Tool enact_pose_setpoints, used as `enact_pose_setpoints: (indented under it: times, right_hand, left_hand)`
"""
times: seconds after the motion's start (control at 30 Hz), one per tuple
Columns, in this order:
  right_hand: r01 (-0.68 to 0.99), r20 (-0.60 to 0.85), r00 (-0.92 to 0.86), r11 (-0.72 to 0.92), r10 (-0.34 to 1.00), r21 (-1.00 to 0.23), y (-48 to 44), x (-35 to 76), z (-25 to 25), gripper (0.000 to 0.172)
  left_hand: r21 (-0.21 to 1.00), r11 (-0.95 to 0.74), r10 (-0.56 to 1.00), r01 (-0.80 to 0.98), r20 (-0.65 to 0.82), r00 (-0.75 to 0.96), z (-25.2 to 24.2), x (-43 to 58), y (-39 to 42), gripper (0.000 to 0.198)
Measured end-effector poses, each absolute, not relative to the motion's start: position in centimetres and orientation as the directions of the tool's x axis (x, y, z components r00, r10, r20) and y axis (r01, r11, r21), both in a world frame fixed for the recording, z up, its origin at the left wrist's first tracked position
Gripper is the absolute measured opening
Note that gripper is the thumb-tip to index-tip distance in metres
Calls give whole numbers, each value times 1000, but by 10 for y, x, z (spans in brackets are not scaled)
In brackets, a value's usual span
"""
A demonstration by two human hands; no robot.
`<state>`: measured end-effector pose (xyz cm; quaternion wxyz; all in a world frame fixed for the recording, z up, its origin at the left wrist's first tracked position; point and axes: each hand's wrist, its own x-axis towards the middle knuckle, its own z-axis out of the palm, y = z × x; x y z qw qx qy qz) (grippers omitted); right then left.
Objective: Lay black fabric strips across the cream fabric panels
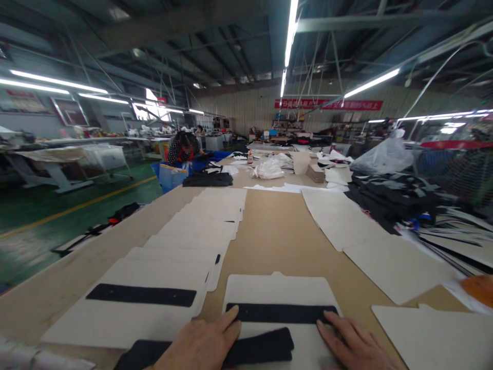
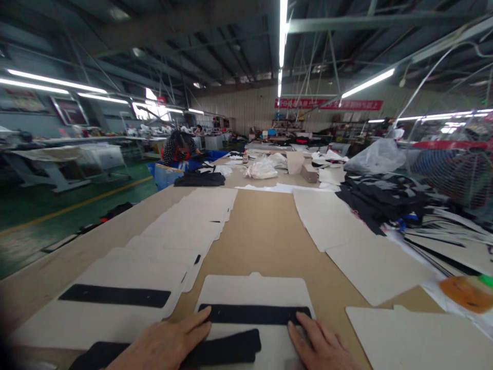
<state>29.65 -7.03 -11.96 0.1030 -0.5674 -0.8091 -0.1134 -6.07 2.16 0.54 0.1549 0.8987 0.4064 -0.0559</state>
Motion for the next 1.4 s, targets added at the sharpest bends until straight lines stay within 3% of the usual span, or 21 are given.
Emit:
enact_pose_setpoints:
  times: [0.17,0.33,0.7,0.93,1.27,1.4]
  right_hand:
    - [988,95,-147,151,985,-34,-39,283,-75,51]
    - [996,-44,-85,84,995,-31,26,295,-54,56]
    - [998,22,25,-24,999,-62,209,331,-57,54]
    - [984,75,159,-152,984,-95,270,341,-78,54]
    - [979,196,136,-102,971,-177,264,332,-71,53]
    - [968,244,100,-38,965,-246,228,328,-38,50]
  left_hand:
    - [147,-680,686,719,-219,694,8,-32,52,47]
    - [21,-754,637,657,-221,738,1,6,127,47]
    - [-21,-714,691,700,-182,700,-8,66,301,53]
    - [-3,-705,690,709,-235,685,-16,81,372,60]
    - [-55,-663,745,747,-151,650,-8,83,365,56]
    - [-112,-606,793,787,-19,609,17,84,336,33]
